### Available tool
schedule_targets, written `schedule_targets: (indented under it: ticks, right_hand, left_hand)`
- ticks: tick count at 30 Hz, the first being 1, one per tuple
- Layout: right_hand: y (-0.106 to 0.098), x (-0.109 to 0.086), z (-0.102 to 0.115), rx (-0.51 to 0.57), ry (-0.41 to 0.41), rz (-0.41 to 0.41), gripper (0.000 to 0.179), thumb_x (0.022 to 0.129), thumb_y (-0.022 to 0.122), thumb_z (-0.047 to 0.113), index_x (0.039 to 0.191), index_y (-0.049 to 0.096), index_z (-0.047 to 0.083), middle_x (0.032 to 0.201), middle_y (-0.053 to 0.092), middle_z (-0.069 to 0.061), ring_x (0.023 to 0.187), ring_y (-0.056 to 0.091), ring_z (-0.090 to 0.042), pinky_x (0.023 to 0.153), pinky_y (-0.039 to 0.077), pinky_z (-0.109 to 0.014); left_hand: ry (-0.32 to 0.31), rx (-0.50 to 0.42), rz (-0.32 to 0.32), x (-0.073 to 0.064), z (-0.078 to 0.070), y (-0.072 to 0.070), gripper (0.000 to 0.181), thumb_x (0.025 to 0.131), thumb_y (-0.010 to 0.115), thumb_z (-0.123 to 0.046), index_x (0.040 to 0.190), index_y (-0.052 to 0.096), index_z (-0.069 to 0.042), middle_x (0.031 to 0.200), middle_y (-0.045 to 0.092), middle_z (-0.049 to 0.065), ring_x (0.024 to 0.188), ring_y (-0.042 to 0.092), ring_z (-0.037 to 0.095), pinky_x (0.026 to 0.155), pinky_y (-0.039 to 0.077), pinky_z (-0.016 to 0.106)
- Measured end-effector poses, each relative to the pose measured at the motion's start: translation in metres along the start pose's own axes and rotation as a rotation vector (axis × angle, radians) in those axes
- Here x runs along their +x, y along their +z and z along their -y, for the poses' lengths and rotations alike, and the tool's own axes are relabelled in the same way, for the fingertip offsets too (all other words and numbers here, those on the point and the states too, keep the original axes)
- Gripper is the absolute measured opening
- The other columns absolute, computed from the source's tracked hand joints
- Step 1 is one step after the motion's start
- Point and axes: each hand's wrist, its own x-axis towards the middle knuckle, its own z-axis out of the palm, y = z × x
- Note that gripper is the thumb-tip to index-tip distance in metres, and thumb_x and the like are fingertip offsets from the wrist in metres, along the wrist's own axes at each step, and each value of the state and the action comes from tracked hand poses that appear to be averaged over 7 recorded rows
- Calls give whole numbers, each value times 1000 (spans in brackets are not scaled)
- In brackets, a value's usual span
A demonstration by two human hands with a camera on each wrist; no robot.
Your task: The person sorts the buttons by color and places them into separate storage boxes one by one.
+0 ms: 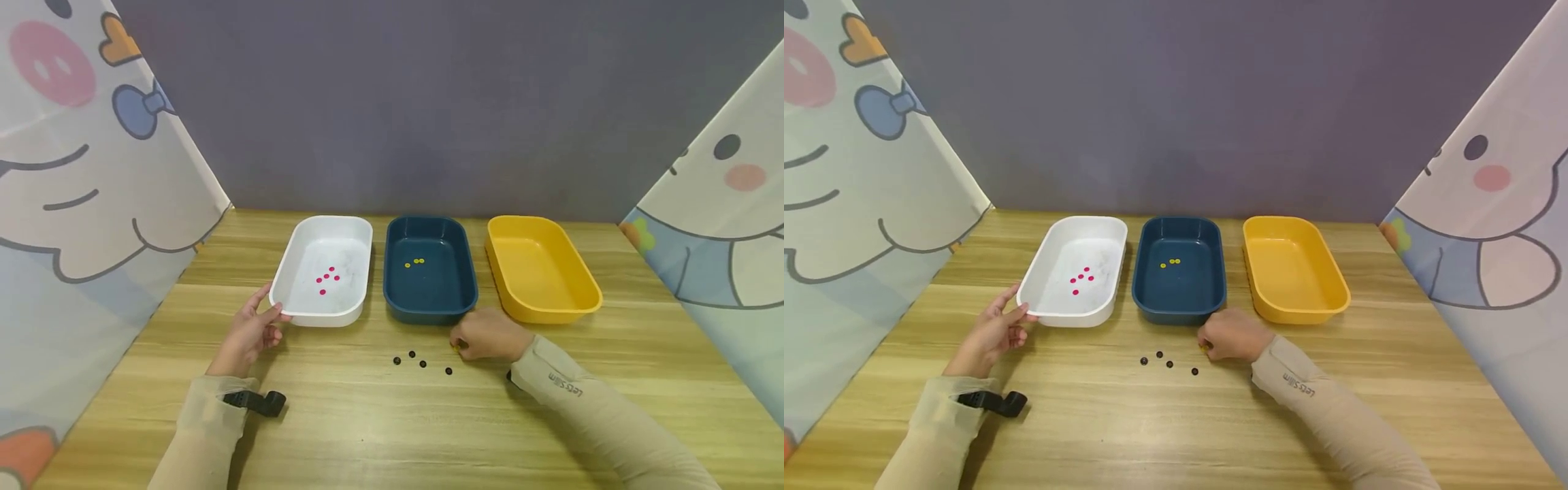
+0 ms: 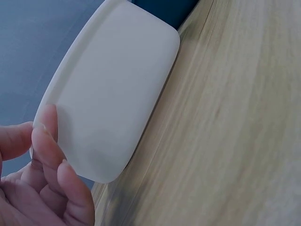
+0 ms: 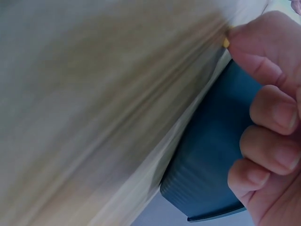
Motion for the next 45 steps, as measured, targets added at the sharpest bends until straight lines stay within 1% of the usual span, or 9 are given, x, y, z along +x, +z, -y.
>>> schedule_targets:
  ticks: [3,10,16,21,26,30,37,42,45]
  right_hand:
    - [-1,1,1,-19,-2,-3,28,67,67,7,56,47,24,53,37,14,48,34,-5,44,26,-22]
    - [-1,4,3,-77,-51,-38,30,64,66,7,52,43,23,51,35,14,46,32,-5,42,25,-22]
    - [0,4,4,-106,-47,-41,30,64,66,8,52,44,23,51,36,14,46,33,-6,42,27,-23]
    - [1,4,5,-121,-47,-54,30,63,67,9,52,43,23,50,35,14,45,33,-6,41,27,-23]
    - [2,4,6,-147,-81,-79,28,64,67,11,52,44,23,50,37,14,45,32,-5,40,27,-24]
    - [1,3,7,-128,-100,-115,25,64,68,11,53,48,23,51,39,14,45,34,-4,41,28,-22]
    - [-13,0,9,-68,-91,-156,25,65,68,8,56,50,22,52,33,14,48,28,-2,43,23,-19]
    - [-33,4,10,-94,-103,-177,16,68,71,11,61,59,20,55,48,13,48,35,-2,42,29,-19]
    - [-44,8,9,-143,-110,-225,15,67,72,10,62,62,20,57,53,12,47,38,-3,42,34,-20]
  left_hand:
    - [5,3,-3,0,-1,0,64,103,43,-13,155,6,-22,68,65,-7,45,51,4,47,44,17]
    - [9,33,-6,-1,1,-2,63,103,42,-14,155,6,-21,66,65,-8,44,51,4,48,44,18]
    - [15,38,-3,0,1,-2,63,104,41,-13,155,6,-20,66,65,-9,44,51,4,47,44,18]
    - [17,6,-2,1,0,1,63,103,42,-12,155,7,-19,66,65,-8,44,51,3,47,44,17]
    - [1,15,-3,0,-1,2,63,103,42,-13,155,6,-20,66,65,-7,44,52,4,47,44,17]
    - [-9,28,-2,0,-1,2,63,104,41,-13,155,5,-20,66,65,-8,45,52,4,47,44,18]
    - [-11,3,18,2,-2,3,64,104,41,-13,155,5,-20,66,64,-8,45,52,4,47,43,17]
    - [-15,45,14,1,-4,2,65,103,42,-13,155,4,-20,67,65,-8,46,52,4,48,44,18]
    - [-15,76,18,0,-4,0,66,103,43,-13,155,2,-20,69,66,-8,46,52,4,48,44,19]
